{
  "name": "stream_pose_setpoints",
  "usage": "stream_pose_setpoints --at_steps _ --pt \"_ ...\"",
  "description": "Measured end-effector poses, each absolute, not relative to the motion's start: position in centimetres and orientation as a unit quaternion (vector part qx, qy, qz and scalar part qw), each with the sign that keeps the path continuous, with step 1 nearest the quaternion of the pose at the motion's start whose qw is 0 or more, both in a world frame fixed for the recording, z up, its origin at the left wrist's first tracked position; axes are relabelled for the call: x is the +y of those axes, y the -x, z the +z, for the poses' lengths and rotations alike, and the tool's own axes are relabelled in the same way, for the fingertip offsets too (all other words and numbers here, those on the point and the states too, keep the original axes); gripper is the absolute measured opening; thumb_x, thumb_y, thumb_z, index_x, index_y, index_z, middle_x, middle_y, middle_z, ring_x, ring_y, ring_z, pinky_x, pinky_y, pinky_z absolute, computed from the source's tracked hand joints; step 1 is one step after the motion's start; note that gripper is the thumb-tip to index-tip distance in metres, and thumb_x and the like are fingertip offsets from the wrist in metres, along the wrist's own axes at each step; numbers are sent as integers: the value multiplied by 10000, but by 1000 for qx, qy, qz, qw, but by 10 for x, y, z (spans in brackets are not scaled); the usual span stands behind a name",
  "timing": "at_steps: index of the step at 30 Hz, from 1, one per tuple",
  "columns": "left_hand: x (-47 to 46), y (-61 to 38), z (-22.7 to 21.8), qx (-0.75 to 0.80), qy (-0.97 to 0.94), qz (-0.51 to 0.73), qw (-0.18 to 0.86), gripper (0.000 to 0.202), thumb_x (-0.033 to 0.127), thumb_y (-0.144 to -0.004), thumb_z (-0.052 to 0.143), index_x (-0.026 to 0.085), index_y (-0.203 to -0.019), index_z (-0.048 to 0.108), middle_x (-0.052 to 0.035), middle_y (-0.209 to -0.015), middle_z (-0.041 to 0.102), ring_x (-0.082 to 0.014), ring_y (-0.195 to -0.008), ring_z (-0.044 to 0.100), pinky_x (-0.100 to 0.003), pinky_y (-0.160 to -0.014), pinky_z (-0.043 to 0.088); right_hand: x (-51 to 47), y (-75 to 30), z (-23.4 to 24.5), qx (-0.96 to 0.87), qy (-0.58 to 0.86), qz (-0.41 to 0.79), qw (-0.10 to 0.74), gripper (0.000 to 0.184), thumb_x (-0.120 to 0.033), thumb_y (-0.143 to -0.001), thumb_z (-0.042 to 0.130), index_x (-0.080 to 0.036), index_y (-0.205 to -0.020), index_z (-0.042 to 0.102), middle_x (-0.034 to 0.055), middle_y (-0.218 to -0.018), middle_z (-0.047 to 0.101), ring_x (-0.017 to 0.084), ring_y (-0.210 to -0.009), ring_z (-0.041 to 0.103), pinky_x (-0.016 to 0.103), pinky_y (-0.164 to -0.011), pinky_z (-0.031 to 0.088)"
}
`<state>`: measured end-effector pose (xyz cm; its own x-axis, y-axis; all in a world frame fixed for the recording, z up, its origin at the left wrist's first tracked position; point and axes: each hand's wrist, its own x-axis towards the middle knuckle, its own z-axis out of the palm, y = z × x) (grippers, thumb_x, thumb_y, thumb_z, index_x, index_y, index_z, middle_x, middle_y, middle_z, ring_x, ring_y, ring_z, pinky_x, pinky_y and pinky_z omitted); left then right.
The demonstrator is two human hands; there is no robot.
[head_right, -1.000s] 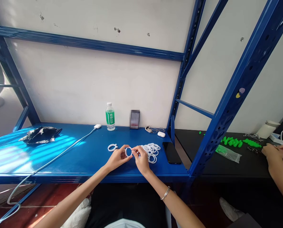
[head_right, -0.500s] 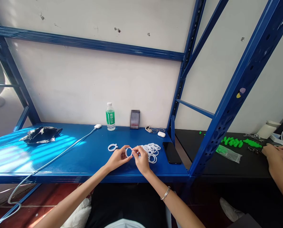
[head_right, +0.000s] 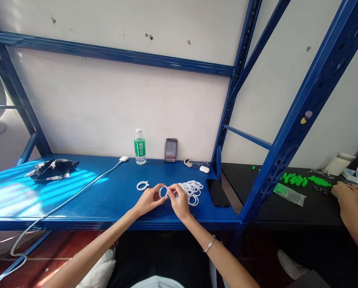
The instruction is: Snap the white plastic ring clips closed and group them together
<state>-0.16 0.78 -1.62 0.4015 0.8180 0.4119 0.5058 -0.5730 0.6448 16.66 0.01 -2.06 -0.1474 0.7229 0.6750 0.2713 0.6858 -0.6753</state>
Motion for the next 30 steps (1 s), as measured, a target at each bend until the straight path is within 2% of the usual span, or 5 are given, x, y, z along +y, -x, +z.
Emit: stream_pose_setpoints --at_steps 9,18,20,24,30 --pt "8 1 -15 401 -817 361 204 464 491 -885 470 153 -1202 497 12 -585 588 -148 -510 558 -214 -478 334 0 -166 -20 -720 347 208 564 213 -382 -939 499 -198 -877 586 46 -867 631 176 -782 606 274 -683 487" --pt "9 2 -17 401 -816 360 208 489 506 -905 442 157 -1247 477 18 -582 574 -151 -499 537 -217 -479 304 -1 -166 -21 -692 367 222 581 222 -388 -939 502 -194 -941 611 44 -896 644 168 -788 609 258 -688 482" --pt "10 2 -17 391 -819 364 207 434 487 -945 368 161 -1180 532 17 -577 570 -144 -494 526 -221 -497 311 0 -165 -22 -690 367 232 580 229 -391 -936 508 -190 -956 615 44 -890 646 168 -789 612 259 -697 482" --pt "11 3 -18 371 -821 377 214 503 447 -990 235 142 -829 600 -3 -563 562 -132 -505 517 -229 -559 357 2 -165 -24 -691 358 259 572 250 -404 -925 521 -178 -975 614 46 -850 643 172 -774 614 266 -698 486" --pt "15 4 -22 365 -788 407 282 518 480 -980 245 142 -780 583 5 -526 547 -122 -475 513 -217 -548 384 4 -165 -24 -695 345 277 567 243 -390 -923 526 -183 -1012 616 39 -813 620 167 -740 595 264 -681 478"
